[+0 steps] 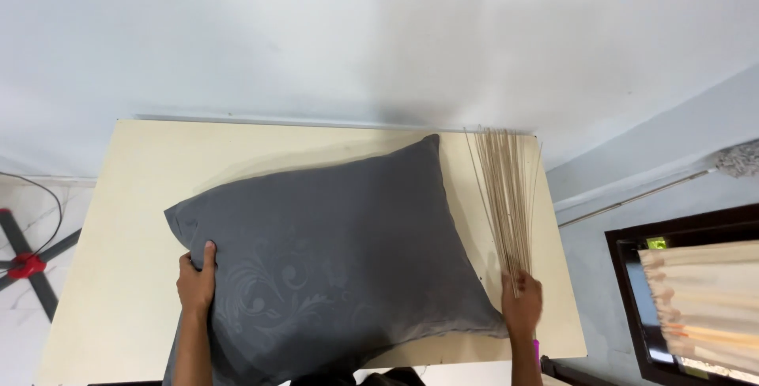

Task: Beat a pillow with a broom and arrange it on a bed.

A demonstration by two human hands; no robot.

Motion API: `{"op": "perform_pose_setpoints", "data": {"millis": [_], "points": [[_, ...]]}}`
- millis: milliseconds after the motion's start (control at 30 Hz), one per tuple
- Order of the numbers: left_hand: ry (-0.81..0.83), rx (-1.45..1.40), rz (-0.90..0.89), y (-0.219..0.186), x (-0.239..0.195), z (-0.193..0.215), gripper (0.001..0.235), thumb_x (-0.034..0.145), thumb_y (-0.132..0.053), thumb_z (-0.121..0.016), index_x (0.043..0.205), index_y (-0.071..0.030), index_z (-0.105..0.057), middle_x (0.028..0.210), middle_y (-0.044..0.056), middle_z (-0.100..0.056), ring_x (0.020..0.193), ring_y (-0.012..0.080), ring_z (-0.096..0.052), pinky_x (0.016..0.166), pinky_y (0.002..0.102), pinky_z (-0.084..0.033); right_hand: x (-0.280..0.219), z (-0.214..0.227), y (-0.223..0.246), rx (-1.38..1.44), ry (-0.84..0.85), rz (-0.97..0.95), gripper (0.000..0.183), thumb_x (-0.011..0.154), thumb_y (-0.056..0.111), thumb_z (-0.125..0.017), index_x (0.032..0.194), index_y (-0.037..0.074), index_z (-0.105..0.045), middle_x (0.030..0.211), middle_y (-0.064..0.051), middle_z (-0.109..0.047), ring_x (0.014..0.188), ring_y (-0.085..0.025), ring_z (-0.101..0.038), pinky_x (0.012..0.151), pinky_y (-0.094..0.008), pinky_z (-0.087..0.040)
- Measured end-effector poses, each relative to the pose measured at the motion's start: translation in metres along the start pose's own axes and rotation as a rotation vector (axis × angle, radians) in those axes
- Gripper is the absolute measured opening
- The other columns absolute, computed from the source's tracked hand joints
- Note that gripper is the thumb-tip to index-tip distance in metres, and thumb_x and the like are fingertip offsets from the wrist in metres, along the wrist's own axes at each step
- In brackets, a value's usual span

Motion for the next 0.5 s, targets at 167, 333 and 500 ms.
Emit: {"op": "perform_pose_setpoints", "data": {"millis": [167,333,500], "points": [[-0.095,-0.049,-0.095,0.013,-0.001,-0.002,0.096,0.096,-0.068,-0.058,0.143,0.015,-0.051,0.134,0.037,-0.059,0.127,0.0463,-0.058,0.108,0.046,-0.044,0.059,-0.103,0.121,0.384,0.482,0.032,0.072,0.1,0.062,-0.048,0.144,0.006,-0.058,0.138,-0.015,-0.063,0.125,-0.027,-0.06,0.106,-0.041,-0.045],[-0.207,-0.153,0.009,-0.019,-0.08,0.029,0.088,0.098,-0.059,-0.06,0.146,0.014,-0.05,0.123,0.041,-0.064,0.118,0.0456,-0.063,0.102,0.045,-0.048,0.062,-0.141,0.224,0.3,0.813,-0.057,0.079,0.098,0.059,-0.059,0.146,-0.003,-0.049,0.14,-0.024,-0.06,0.123,-0.034,-0.062,0.106,-0.045,-0.048],[-0.469,-0.367,-0.259,-0.022,-0.177,0.071,0.062,0.11,-0.04,-0.056,0.139,0.014,-0.052,0.122,0.023,-0.066,0.113,0.0248,-0.062,0.097,0.032,-0.047,0.062,-0.119,0.302,0.674,0.801,0.347,0.047,0.094,0.029,-0.074,0.127,-0.004,-0.068,0.115,-0.015,-0.074,0.102,-0.024,-0.069,0.091,-0.035,-0.054]]}}
Point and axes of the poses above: each hand's wrist, its own x-axis towards the middle knuckle, its own z-axis out of the back of the hand, y = z × x, the point moved 9 cm from there along x, towards the middle knuckle
